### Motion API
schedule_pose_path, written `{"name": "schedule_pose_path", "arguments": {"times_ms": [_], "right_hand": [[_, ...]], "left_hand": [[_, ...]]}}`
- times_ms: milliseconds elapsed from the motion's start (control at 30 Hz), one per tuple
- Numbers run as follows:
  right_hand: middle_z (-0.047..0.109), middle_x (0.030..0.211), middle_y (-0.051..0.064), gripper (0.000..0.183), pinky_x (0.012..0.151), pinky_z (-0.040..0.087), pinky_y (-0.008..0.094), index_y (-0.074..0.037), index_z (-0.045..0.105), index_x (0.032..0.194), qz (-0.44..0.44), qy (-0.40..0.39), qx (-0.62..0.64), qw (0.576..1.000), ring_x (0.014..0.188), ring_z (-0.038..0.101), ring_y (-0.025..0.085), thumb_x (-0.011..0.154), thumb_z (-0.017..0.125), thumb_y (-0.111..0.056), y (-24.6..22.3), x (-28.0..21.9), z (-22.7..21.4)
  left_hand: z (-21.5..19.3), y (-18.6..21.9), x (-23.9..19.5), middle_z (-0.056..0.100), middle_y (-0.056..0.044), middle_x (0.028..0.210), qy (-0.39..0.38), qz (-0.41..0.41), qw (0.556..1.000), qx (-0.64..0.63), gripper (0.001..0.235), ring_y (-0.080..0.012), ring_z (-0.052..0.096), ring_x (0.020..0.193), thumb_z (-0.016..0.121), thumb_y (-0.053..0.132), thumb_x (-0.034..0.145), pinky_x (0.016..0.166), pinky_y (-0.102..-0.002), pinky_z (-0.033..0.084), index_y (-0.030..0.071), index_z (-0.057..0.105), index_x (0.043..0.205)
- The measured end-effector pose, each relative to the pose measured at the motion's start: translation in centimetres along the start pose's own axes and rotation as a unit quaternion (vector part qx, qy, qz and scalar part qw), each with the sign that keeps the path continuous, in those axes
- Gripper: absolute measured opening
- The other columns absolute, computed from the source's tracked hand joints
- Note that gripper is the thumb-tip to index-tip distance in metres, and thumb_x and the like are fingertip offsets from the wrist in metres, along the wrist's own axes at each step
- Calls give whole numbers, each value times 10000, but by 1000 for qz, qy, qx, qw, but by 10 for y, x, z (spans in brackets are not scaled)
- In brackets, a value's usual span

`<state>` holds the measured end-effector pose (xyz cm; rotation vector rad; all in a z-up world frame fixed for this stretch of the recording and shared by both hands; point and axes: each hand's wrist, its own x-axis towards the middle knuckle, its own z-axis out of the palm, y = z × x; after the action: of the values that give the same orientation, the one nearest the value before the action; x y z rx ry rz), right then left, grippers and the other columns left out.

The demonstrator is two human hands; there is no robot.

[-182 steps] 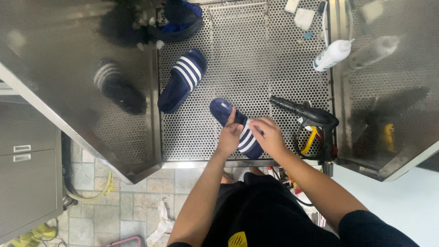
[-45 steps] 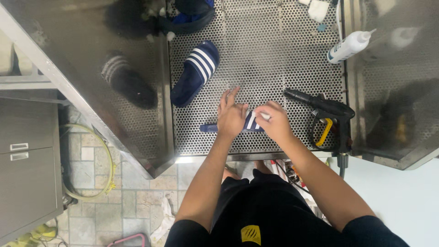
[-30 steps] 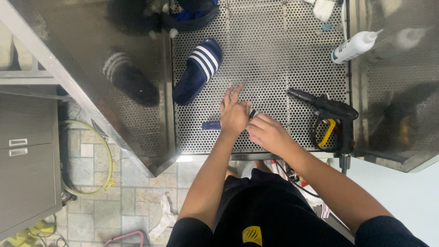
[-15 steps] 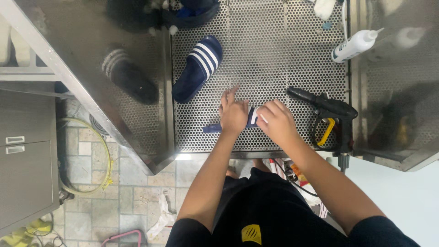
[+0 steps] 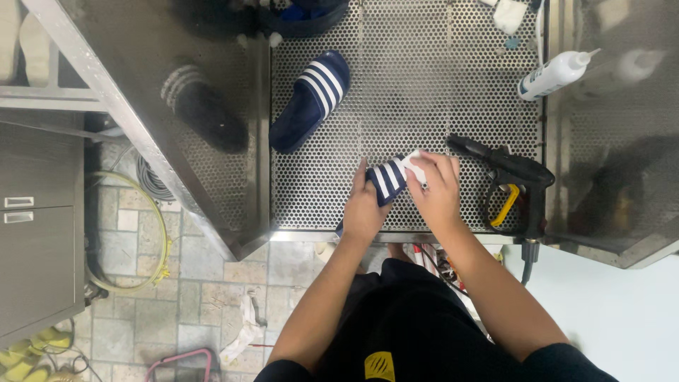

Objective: The person scrubs a pair of blue slides with white stripes using a white sponge on a perforated metal surface. They then rinse the slides under a faucet and place them on a drying rack.

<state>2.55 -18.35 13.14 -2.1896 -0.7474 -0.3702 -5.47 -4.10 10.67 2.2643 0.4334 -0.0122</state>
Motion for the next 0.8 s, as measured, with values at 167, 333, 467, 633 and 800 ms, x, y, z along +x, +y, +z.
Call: {"name": "schedule_pose_path", "arguments": {"times_ms": [167, 333, 467, 633, 800], "right_hand": [[679, 1139, 110, 258, 884, 530, 398, -29, 714, 1084, -27, -60, 47, 997, 1006, 618, 311, 838, 790, -11, -22, -21, 0], [692, 1123, 105, 253, 844, 546, 383, -17, 709, 1071, -98, -114, 43, 988, 959, 628, 295, 833, 793, -22, -16, -11, -12], [682, 1064, 102, 202, 832, 536, 394, -15, 710, 1035, -35, -54, 2, 998, 956, 614, 305, 846, 781, -13, -18, -7, -12], [669, 1042, 121, 240, 825, 547, 391, 3, 695, 1037, -100, -123, 60, 985, 956, 623, 306, 808, 756, -27, -27, -5, -10], [648, 1027, 87, 204, 818, 540, 401, -32, 698, 1036, -45, -72, -9, 996, 940, 599, 308, 844, 767, -13, -19, -4, -14]], "left_hand": [[17, -15, 2, 282, -208, 1656, 17, 19, 999, 20, 472, -459, 406, 1442, 822, 116, 748, 1052, -430, 504, -100, 643, 1128], [17, -18, 3, 312, -171, 1668, 28, 23, 998, 46, 410, -435, 422, 1455, 783, 93, 768, 1053, -412, 519, -59, 690, 1137], [16, -14, -3, 403, -192, 1569, 41, 12, 999, 12, 491, -411, 493, 1376, 825, 123, 672, 1003, -408, 525, -84, 679, 1093], [9, -7, 1, 444, -178, 1588, 40, 2, 999, 0, 449, -348, 601, 1313, 799, 129, 817, 961, -385, 566, -55, 674, 1207], [8, -3, 2, 438, -164, 1567, 11, -24, 1000, 0, 529, -346, 618, 1239, 835, 149, 711, 944, -400, 556, -70, 655, 1157]]}}
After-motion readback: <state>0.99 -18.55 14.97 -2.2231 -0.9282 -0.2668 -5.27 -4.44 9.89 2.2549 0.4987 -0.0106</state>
